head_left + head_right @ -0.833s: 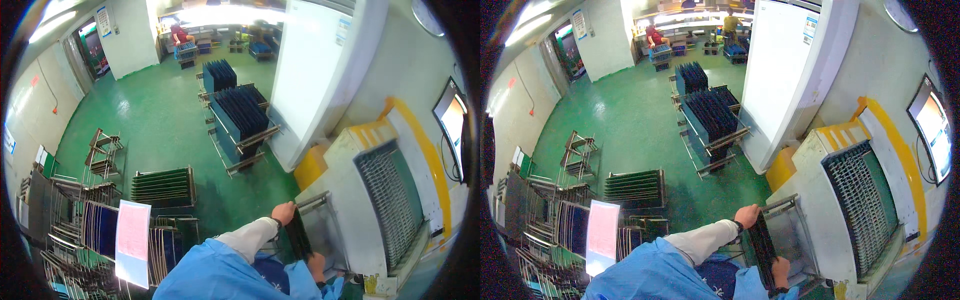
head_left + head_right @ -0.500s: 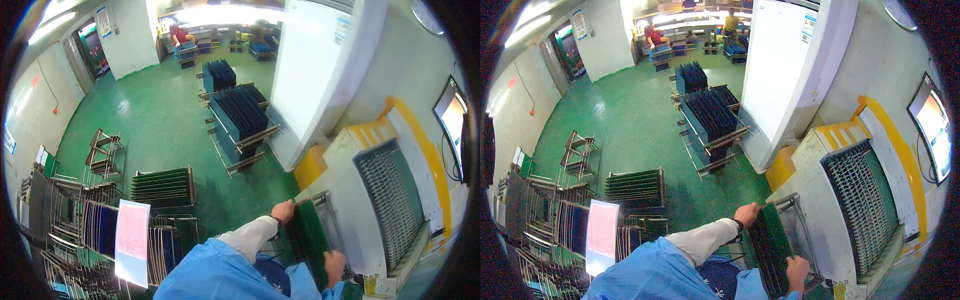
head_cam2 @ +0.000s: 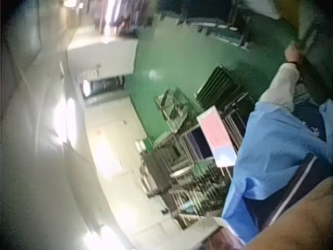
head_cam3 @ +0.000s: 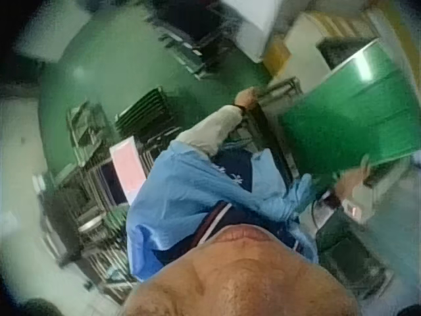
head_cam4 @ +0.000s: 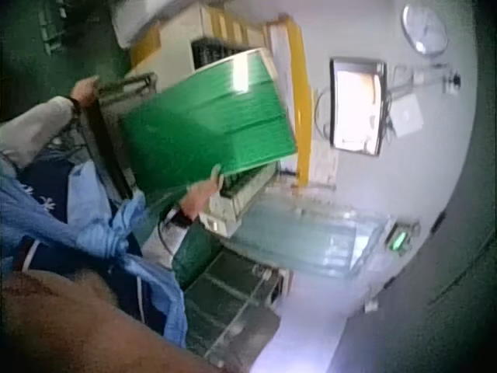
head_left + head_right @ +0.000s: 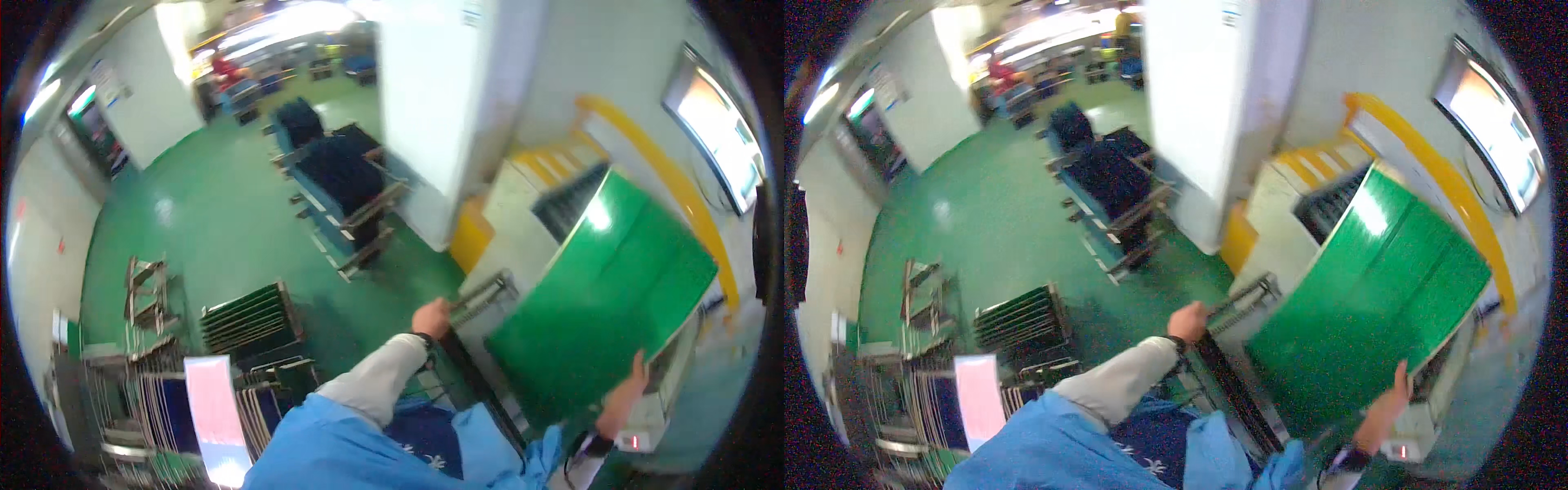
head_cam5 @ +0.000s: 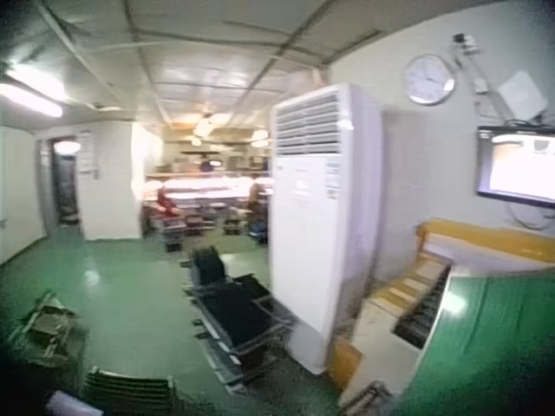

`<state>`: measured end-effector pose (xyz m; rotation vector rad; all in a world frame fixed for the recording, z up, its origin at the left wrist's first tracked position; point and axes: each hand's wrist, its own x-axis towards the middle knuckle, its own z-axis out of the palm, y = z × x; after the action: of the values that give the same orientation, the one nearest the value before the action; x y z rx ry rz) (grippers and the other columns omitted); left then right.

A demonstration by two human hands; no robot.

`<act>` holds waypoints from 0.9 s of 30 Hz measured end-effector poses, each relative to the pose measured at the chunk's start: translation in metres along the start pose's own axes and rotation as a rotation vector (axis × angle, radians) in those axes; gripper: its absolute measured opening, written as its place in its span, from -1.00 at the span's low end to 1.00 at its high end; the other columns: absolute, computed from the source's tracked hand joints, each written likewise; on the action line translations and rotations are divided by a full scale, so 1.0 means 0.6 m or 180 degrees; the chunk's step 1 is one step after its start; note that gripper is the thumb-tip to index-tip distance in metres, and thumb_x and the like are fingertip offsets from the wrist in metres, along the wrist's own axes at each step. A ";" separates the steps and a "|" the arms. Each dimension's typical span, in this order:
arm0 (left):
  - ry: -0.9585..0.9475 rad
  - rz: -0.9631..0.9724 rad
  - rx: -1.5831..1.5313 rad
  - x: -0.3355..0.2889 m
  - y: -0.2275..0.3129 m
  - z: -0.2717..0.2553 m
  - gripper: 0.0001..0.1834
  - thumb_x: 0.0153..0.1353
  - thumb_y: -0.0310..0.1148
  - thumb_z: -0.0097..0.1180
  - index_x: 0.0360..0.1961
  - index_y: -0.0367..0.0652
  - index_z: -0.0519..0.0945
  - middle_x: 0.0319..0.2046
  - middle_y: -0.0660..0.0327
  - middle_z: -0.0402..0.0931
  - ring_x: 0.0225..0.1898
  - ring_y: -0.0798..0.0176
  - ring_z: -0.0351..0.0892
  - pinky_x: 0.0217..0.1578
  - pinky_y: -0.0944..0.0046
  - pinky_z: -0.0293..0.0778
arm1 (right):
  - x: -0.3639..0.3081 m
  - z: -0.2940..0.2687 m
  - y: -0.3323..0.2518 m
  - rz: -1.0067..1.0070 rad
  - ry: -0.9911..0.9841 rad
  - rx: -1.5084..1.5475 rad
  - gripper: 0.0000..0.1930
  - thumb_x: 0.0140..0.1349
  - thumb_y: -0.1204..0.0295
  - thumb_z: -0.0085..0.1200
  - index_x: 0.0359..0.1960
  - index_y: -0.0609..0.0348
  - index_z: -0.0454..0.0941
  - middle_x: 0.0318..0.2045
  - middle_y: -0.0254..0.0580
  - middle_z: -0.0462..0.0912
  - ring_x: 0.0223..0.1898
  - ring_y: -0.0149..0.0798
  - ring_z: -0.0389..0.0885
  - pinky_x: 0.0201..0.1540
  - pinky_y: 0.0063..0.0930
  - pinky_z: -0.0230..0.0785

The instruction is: Placing processed green circuit boards or material sheets onto a storage rack.

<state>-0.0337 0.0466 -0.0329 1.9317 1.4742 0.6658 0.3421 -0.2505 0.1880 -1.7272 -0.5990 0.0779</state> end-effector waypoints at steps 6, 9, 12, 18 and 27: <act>0.0032 0.0235 0.0238 0.002 -0.006 0.011 -0.73 0.37 -0.19 -0.09 -0.31 -0.15 0.51 -0.39 -0.12 0.62 -0.28 -0.34 0.61 -0.27 -0.29 0.44 | 0.053 -0.003 0.080 -0.0481 -0.0304 -0.1276 -0.73 0.23 0.52 0.21 -0.03 0.27 0.60 -0.22 -0.14 0.67 -0.19 -0.16 0.63 -0.10 -0.30 0.49; 0.0046 0.0043 0.0309 0.000 0.017 0.005 -0.70 0.39 -0.17 -0.11 -0.32 -0.18 0.50 -0.40 -0.16 0.61 -0.29 -0.37 0.59 -0.26 -0.29 0.44 | 0.063 0.016 0.134 -0.0316 -0.0351 -0.0603 -0.57 0.12 0.64 0.27 0.08 0.24 0.57 -0.26 -0.15 0.70 -0.28 -0.20 0.64 -0.15 -0.27 0.52; 0.0158 0.0185 0.0323 -0.001 0.021 0.005 -0.68 0.41 -0.16 -0.13 -0.30 -0.20 0.50 -0.38 -0.16 0.62 -0.27 -0.37 0.59 -0.24 -0.28 0.45 | 0.073 0.039 0.122 0.0647 -0.0245 0.1099 -0.70 0.20 0.57 0.25 -0.03 0.22 0.54 -0.22 -0.15 0.67 -0.20 -0.15 0.64 -0.13 -0.27 0.52; 0.0023 0.0090 0.0487 0.006 0.007 0.008 -0.67 0.44 -0.15 -0.15 -0.23 -0.17 0.53 -0.31 -0.16 0.62 -0.22 -0.35 0.58 -0.22 -0.24 0.44 | 0.109 0.063 0.135 0.1741 0.0211 0.3070 -0.83 0.28 0.54 0.18 -0.14 0.21 0.48 -0.20 -0.09 0.62 -0.11 -0.11 0.62 -0.04 -0.25 0.55; 0.0058 0.0324 0.0724 0.011 -0.004 0.016 -0.68 0.47 -0.17 -0.12 -0.15 -0.16 0.57 -0.31 -0.13 0.64 -0.22 -0.32 0.60 -0.24 -0.22 0.46 | 0.187 0.103 0.143 0.1543 -0.0089 0.3528 -0.80 0.37 0.39 0.17 -0.12 0.26 0.52 -0.11 -0.04 0.64 -0.17 -0.13 0.65 -0.05 -0.27 0.60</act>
<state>-0.0268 0.0517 -0.0414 2.1907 1.5263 0.5823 0.4461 -0.1574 0.1223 -0.7422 -0.0694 0.6497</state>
